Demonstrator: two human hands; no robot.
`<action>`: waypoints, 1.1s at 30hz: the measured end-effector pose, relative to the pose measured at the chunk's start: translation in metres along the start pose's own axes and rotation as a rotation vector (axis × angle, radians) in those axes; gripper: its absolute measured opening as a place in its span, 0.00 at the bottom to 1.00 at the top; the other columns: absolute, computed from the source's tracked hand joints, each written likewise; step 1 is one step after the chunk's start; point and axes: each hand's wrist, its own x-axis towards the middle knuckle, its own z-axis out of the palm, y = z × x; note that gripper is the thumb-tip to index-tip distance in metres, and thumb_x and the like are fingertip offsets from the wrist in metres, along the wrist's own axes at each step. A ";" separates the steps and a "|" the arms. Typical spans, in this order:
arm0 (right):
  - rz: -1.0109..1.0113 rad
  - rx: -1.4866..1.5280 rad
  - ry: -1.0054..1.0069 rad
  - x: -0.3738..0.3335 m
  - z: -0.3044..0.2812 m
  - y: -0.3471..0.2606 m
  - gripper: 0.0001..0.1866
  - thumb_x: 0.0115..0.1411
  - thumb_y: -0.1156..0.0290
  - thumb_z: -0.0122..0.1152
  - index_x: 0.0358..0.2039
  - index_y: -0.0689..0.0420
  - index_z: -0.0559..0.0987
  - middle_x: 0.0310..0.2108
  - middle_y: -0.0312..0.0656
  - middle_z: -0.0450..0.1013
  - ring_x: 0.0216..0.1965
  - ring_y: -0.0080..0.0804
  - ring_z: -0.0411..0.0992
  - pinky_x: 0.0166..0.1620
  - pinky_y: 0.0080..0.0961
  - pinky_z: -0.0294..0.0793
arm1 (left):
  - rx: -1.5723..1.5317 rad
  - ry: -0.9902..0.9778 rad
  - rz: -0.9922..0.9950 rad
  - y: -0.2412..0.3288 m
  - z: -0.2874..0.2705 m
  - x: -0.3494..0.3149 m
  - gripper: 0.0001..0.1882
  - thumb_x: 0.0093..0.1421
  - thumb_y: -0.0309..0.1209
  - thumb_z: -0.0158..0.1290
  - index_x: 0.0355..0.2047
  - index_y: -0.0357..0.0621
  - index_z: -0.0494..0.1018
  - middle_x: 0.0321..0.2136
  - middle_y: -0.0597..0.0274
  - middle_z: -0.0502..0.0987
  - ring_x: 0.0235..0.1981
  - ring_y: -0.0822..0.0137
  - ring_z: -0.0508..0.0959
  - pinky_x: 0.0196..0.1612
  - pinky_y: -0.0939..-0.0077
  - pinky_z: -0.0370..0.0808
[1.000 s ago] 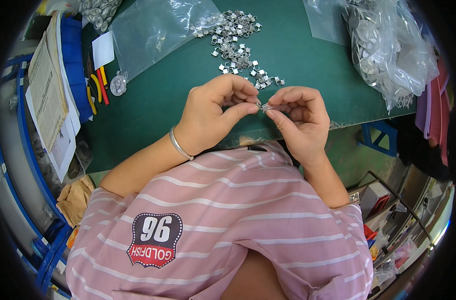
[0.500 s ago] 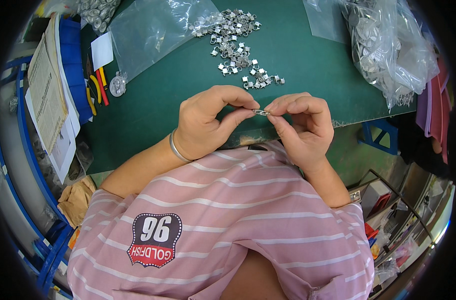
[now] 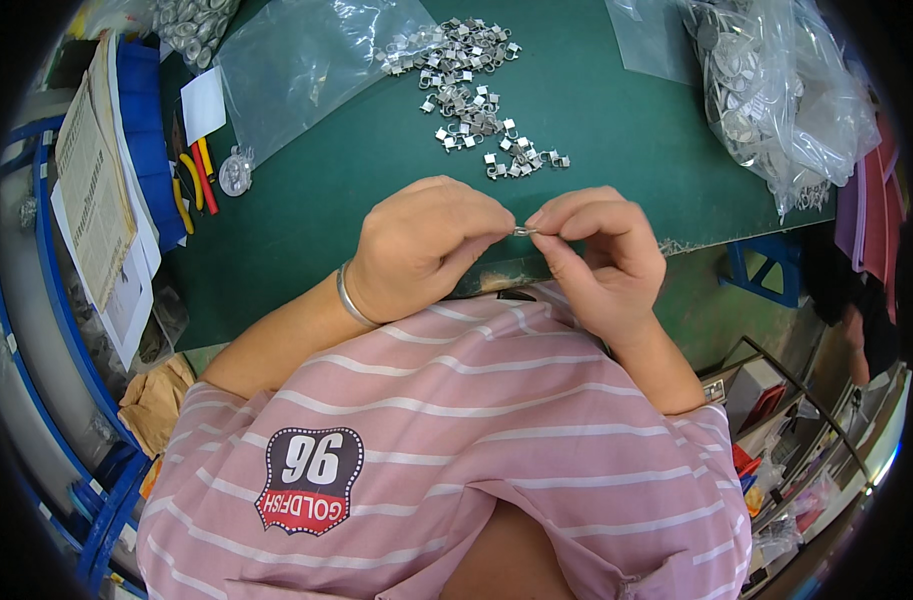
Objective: The person sorts through oval metal components on a table, then connects small metal charms by hand into a chain.
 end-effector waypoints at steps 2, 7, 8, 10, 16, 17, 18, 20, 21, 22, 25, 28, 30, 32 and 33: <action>-0.052 -0.244 -0.133 0.004 -0.007 0.000 0.11 0.47 0.90 0.60 0.29 0.62 0.73 0.31 0.46 0.74 0.33 0.36 0.75 0.38 0.27 0.75 | 0.023 -0.012 -0.015 -0.004 0.002 -0.005 0.10 0.48 0.15 0.60 0.31 0.38 0.77 0.32 0.56 0.79 0.31 0.60 0.80 0.35 0.69 0.75; -0.056 -0.484 -0.119 0.010 -0.008 0.010 0.09 0.46 0.86 0.61 0.28 0.61 0.76 0.29 0.44 0.74 0.31 0.41 0.73 0.35 0.30 0.73 | 0.150 -0.056 -0.068 -0.010 0.000 -0.007 0.10 0.48 0.15 0.59 0.32 0.39 0.77 0.31 0.57 0.77 0.31 0.59 0.77 0.34 0.69 0.73; -0.075 -0.529 -0.102 0.013 -0.008 0.013 0.09 0.46 0.85 0.62 0.29 0.61 0.77 0.29 0.43 0.74 0.31 0.41 0.72 0.35 0.30 0.72 | 0.168 -0.041 -0.087 -0.009 -0.001 -0.004 0.11 0.48 0.16 0.60 0.32 0.39 0.77 0.31 0.57 0.76 0.32 0.59 0.76 0.34 0.70 0.73; -0.066 -0.599 -0.074 0.019 -0.005 0.017 0.08 0.48 0.82 0.65 0.31 0.60 0.79 0.30 0.41 0.72 0.32 0.40 0.70 0.35 0.31 0.71 | 0.213 -0.001 -0.127 -0.010 0.001 0.002 0.12 0.47 0.16 0.60 0.34 0.39 0.77 0.32 0.56 0.75 0.32 0.58 0.76 0.34 0.70 0.73; -0.041 -0.798 -0.141 0.028 0.002 0.018 0.07 0.49 0.77 0.65 0.30 0.58 0.79 0.32 0.40 0.71 0.34 0.40 0.70 0.35 0.33 0.72 | 0.341 -0.010 -0.176 -0.015 0.011 0.016 0.15 0.48 0.17 0.60 0.38 0.39 0.75 0.32 0.55 0.73 0.32 0.57 0.75 0.33 0.69 0.73; -0.064 -0.807 -0.137 0.027 0.000 0.018 0.07 0.49 0.77 0.65 0.30 0.58 0.79 0.32 0.40 0.71 0.34 0.40 0.70 0.35 0.33 0.72 | 0.322 -0.007 -0.172 -0.016 0.009 0.017 0.15 0.48 0.17 0.60 0.38 0.38 0.75 0.31 0.55 0.72 0.31 0.57 0.75 0.32 0.69 0.73; -0.087 -0.815 -0.135 0.025 -0.001 0.019 0.07 0.49 0.78 0.65 0.30 0.58 0.78 0.32 0.40 0.72 0.34 0.40 0.70 0.35 0.33 0.72 | 0.304 -0.003 -0.169 -0.016 0.008 0.016 0.15 0.48 0.17 0.60 0.38 0.38 0.75 0.30 0.54 0.72 0.31 0.57 0.75 0.32 0.69 0.73; -0.115 -0.830 -0.121 0.023 -0.003 0.019 0.07 0.49 0.78 0.65 0.30 0.58 0.78 0.32 0.40 0.72 0.34 0.41 0.71 0.35 0.33 0.73 | 0.269 -0.025 -0.205 -0.018 0.006 0.012 0.15 0.48 0.17 0.61 0.37 0.38 0.74 0.30 0.55 0.73 0.30 0.60 0.76 0.31 0.71 0.73; -0.121 -0.839 -0.110 0.022 -0.004 0.017 0.08 0.48 0.79 0.65 0.30 0.58 0.78 0.32 0.41 0.72 0.33 0.41 0.71 0.35 0.33 0.73 | 0.250 -0.037 -0.223 -0.019 0.005 0.011 0.14 0.48 0.17 0.61 0.37 0.37 0.74 0.30 0.55 0.74 0.29 0.61 0.76 0.30 0.72 0.73; -0.127 -0.848 -0.098 0.021 -0.004 0.016 0.08 0.48 0.79 0.65 0.30 0.58 0.77 0.32 0.41 0.72 0.33 0.42 0.72 0.35 0.33 0.73 | 0.181 -0.015 -0.297 -0.016 0.005 0.011 0.14 0.49 0.17 0.61 0.37 0.38 0.74 0.30 0.56 0.75 0.29 0.64 0.77 0.31 0.73 0.74; 0.007 -0.670 -0.010 0.018 -0.008 0.019 0.09 0.48 0.82 0.64 0.31 0.60 0.77 0.32 0.43 0.73 0.31 0.41 0.74 0.33 0.29 0.74 | -0.011 0.023 -0.464 -0.006 0.003 0.013 0.12 0.52 0.18 0.60 0.38 0.37 0.74 0.31 0.58 0.77 0.30 0.69 0.79 0.34 0.76 0.76; 0.267 -0.361 0.085 0.018 -0.006 0.011 0.08 0.53 0.84 0.62 0.34 0.62 0.78 0.33 0.42 0.75 0.31 0.29 0.77 0.33 0.20 0.76 | -0.284 0.037 -0.590 -0.007 0.000 0.011 0.09 0.56 0.19 0.58 0.39 0.34 0.74 0.34 0.56 0.79 0.34 0.69 0.80 0.38 0.77 0.78; 0.392 -0.176 0.118 0.017 -0.006 0.011 0.08 0.55 0.83 0.60 0.36 0.63 0.78 0.34 0.41 0.75 0.33 0.25 0.77 0.34 0.18 0.77 | -0.628 0.082 -0.749 -0.009 0.003 0.007 0.08 0.59 0.20 0.56 0.39 0.32 0.74 0.35 0.53 0.80 0.36 0.65 0.82 0.41 0.76 0.79; 0.511 0.006 0.116 0.017 -0.008 0.009 0.08 0.57 0.83 0.59 0.39 0.64 0.78 0.35 0.40 0.75 0.34 0.23 0.77 0.36 0.17 0.78 | -0.736 0.075 -0.877 -0.007 -0.003 0.013 0.08 0.60 0.22 0.54 0.39 0.31 0.73 0.37 0.49 0.80 0.37 0.62 0.82 0.41 0.75 0.80; 0.531 0.075 0.118 0.017 -0.007 0.008 0.08 0.58 0.83 0.59 0.39 0.65 0.78 0.35 0.40 0.75 0.34 0.24 0.77 0.36 0.17 0.77 | -0.796 0.071 -0.944 -0.005 -0.003 0.015 0.08 0.61 0.22 0.54 0.40 0.30 0.72 0.37 0.47 0.79 0.38 0.61 0.82 0.41 0.74 0.80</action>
